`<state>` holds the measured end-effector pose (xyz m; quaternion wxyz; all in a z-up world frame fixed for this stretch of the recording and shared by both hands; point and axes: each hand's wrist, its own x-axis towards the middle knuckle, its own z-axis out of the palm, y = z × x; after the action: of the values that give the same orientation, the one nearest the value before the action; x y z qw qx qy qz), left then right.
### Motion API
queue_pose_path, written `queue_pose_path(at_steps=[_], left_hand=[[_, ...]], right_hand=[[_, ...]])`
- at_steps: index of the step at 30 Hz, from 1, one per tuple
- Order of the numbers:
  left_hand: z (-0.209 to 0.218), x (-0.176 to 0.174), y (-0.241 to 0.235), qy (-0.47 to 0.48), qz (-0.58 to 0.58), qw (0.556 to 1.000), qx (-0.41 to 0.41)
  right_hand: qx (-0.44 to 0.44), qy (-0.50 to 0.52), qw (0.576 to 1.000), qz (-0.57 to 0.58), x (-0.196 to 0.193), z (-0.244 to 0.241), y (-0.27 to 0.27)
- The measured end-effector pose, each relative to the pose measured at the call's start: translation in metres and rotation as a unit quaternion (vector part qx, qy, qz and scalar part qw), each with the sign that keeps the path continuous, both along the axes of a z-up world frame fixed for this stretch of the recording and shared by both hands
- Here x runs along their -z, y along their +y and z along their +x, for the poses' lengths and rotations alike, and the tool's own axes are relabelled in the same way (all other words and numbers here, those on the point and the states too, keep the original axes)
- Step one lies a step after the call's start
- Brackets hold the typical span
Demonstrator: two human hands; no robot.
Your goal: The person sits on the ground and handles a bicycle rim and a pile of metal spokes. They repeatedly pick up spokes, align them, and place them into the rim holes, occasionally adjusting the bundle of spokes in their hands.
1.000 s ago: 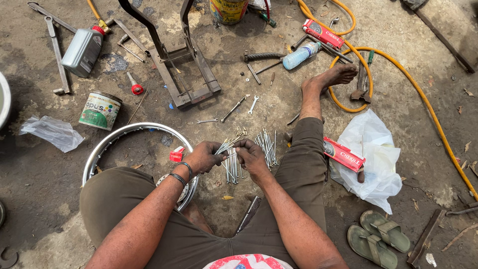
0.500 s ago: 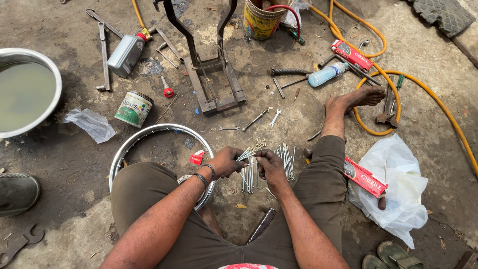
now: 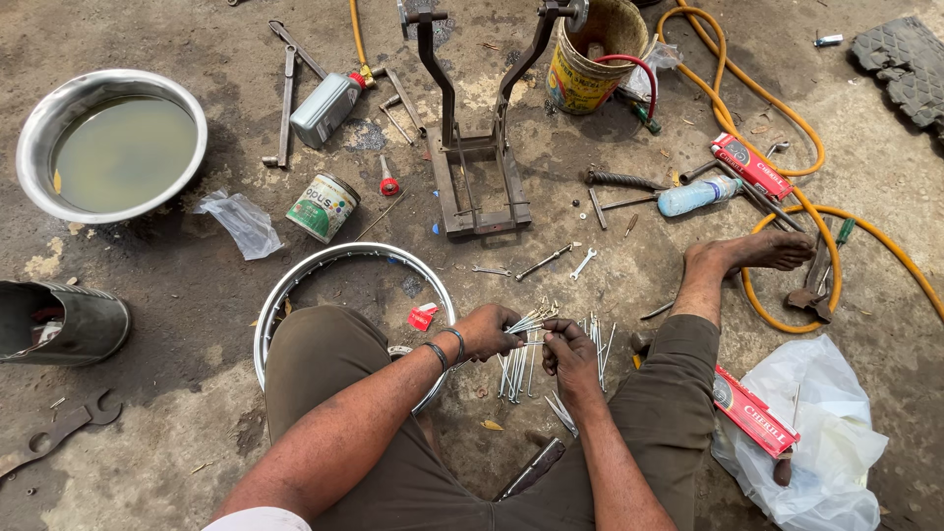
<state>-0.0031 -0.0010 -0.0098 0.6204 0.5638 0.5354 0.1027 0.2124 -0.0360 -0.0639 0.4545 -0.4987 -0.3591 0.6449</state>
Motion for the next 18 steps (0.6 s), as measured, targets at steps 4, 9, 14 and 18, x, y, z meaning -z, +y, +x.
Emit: queue_pose_path(at_steps=[4,9,14,18], left_hand=[[-0.001,-0.002,0.0,0.008,-0.001,1.0,0.003],[-0.001,-0.01,-0.003,0.012,-0.005,1.0,0.003],[-0.004,-0.013,-0.001,-0.013,-0.009,0.999,-0.028],[0.0,0.006,-0.006,-0.107,-0.031,0.994,0.005]], right_hand=[[0.003,0.002,1.0,-0.015,-0.001,0.0,0.001],[0.033,0.02,0.999,-0.001,0.003,0.005,0.0],[0.011,0.046,0.999,-0.007,0.012,0.007,0.008],[0.026,0.032,0.999,0.001,0.025,0.006,0.004]])
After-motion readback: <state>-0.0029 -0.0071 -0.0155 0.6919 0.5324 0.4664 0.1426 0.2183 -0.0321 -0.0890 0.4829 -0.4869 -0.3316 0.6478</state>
